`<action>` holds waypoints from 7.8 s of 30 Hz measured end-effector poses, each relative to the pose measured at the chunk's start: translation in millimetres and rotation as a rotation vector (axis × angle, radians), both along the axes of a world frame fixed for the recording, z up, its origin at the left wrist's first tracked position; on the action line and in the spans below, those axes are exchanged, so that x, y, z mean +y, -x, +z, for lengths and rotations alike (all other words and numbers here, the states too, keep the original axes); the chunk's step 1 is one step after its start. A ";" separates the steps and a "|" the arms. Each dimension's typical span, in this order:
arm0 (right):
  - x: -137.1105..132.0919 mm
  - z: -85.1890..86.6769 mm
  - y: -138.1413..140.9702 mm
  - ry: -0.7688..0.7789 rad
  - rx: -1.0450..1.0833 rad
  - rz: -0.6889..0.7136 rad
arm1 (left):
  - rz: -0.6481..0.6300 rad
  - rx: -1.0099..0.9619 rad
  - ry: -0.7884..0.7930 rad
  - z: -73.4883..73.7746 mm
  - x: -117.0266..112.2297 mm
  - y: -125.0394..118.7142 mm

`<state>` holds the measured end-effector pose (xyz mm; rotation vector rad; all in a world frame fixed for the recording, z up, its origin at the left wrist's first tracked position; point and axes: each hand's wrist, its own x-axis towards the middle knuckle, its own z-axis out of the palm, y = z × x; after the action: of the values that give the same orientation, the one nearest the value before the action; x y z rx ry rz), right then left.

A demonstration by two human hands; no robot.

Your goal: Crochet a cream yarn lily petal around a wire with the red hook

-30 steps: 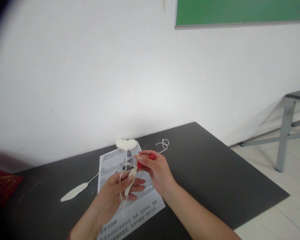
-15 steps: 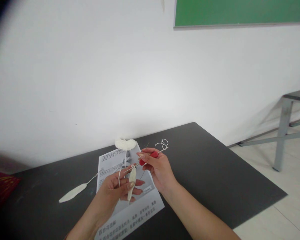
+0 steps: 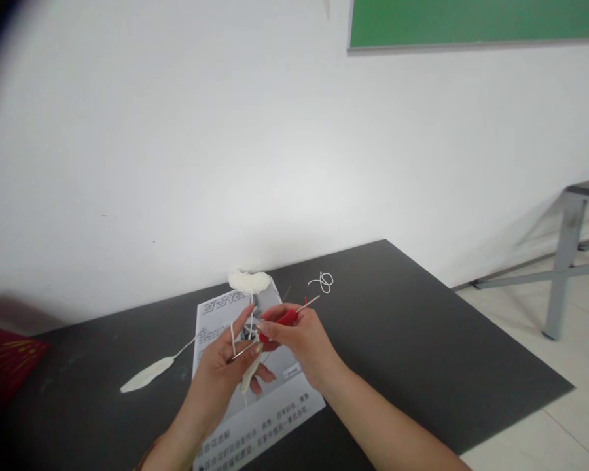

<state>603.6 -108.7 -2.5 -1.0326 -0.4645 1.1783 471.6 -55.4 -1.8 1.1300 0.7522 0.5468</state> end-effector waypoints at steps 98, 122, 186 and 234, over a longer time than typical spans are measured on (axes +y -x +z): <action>-3.4 1.5 3.7 -0.024 -0.123 0.187 | 0.096 -0.019 -0.156 9.9 1.4 5.8; -2.4 -0.4 -5.2 -0.109 0.062 -0.093 | -0.255 0.124 -0.184 10.7 20.4 21.5; -3.6 -1.2 4.1 -0.148 -0.095 -0.113 | 0.077 -0.099 -0.206 28.6 2.7 -17.9; -16.0 15.3 -7.0 -0.149 -0.088 0.120 | 0.032 -0.735 0.406 26.2 39.9 -13.1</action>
<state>610.5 -124.7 12.9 -0.9403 -0.6815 1.1884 484.7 -15.5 24.5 0.4753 0.2179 0.7369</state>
